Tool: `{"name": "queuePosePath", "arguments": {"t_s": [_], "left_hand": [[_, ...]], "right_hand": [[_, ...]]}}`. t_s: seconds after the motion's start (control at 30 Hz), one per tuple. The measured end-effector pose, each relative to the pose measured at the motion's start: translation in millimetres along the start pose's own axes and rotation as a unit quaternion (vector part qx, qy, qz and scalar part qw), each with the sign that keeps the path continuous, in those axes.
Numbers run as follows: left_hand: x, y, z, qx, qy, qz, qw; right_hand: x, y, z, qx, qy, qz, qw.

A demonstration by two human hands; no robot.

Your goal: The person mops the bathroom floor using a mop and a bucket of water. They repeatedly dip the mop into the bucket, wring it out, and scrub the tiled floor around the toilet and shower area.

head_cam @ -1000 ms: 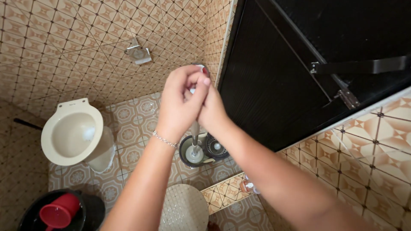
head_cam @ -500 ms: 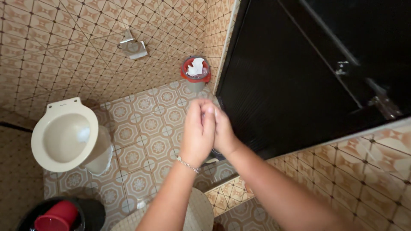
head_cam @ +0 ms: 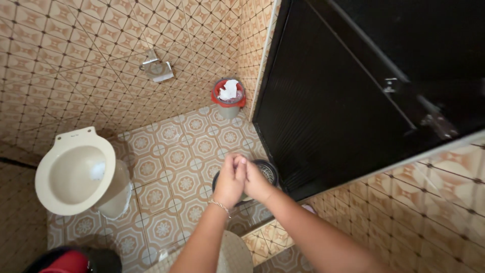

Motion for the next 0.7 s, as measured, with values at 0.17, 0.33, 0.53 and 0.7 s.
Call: {"name": "queuePosePath", "arguments": {"t_s": [0.17,0.33,0.53,0.7], "left_hand": [[10,79,8,0.002,0.018,-0.033,0.999],[32,228,32,0.045,0.066,-0.103,0.991],[29,247,30,0.009,0.046,-0.088,0.995],[33,210,23,0.057,0.058,-0.125,0.989]], "right_hand": [[-25,-49,16,-0.029,0.069,0.014,0.997],[-86,-150,50,-0.090,0.179,0.026,0.979],[-108,-210,52,0.000,0.199,0.041,0.979],[-82,-167,47,0.179,0.149,0.110,0.966]]}}
Point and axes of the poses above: each hand's wrist, its own x-axis away from the middle knuckle, its own z-axis out of the back of the hand, y = z × x, the point moved 7 cm from there along -x, towards the middle knuckle, and after that the axes turned 13 degrees about z, right-handed, at the moved point
